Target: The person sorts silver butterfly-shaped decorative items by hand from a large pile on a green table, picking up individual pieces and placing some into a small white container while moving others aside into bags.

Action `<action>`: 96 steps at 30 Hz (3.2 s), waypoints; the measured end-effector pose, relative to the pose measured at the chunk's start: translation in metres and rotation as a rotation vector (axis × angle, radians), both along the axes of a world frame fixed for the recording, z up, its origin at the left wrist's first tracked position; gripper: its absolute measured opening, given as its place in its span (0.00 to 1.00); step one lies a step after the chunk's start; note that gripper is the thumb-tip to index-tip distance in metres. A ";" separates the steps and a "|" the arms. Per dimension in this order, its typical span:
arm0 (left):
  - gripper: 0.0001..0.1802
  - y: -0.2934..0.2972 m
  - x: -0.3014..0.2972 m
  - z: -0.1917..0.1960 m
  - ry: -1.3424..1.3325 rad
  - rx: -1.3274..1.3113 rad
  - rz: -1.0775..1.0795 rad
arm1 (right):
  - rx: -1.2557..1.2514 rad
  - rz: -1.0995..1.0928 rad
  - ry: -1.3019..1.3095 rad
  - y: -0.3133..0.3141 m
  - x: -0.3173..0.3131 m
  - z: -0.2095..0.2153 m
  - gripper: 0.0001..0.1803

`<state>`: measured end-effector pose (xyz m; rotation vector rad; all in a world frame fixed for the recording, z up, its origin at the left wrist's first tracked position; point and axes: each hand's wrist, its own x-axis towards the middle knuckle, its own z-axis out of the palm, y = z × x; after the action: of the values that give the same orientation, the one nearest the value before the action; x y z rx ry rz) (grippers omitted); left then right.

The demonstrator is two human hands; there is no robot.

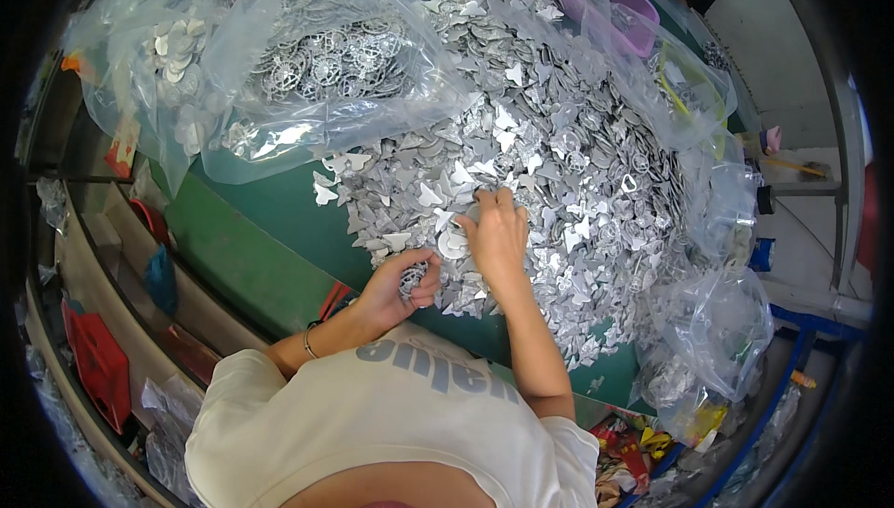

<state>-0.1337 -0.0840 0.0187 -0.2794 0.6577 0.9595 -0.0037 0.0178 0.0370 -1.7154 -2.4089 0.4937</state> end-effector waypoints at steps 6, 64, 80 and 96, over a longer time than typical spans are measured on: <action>0.10 -0.004 -0.001 -0.004 -0.003 0.032 0.005 | 0.071 -0.049 0.163 -0.003 0.002 -0.016 0.20; 0.12 -0.043 -0.003 -0.004 0.132 0.301 -0.041 | 0.310 0.104 0.051 -0.028 0.022 -0.013 0.18; 0.12 -0.045 -0.013 -0.004 0.111 0.301 0.022 | -0.405 -0.485 1.012 -0.013 0.055 -0.012 0.06; 0.11 0.004 -0.014 0.007 0.064 0.415 -0.130 | -0.809 -0.513 1.954 0.034 0.059 0.005 0.11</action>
<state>-0.1476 -0.0803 0.0253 0.1603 0.5135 0.9586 0.0554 0.0523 0.0415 -0.7810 -0.3406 1.8706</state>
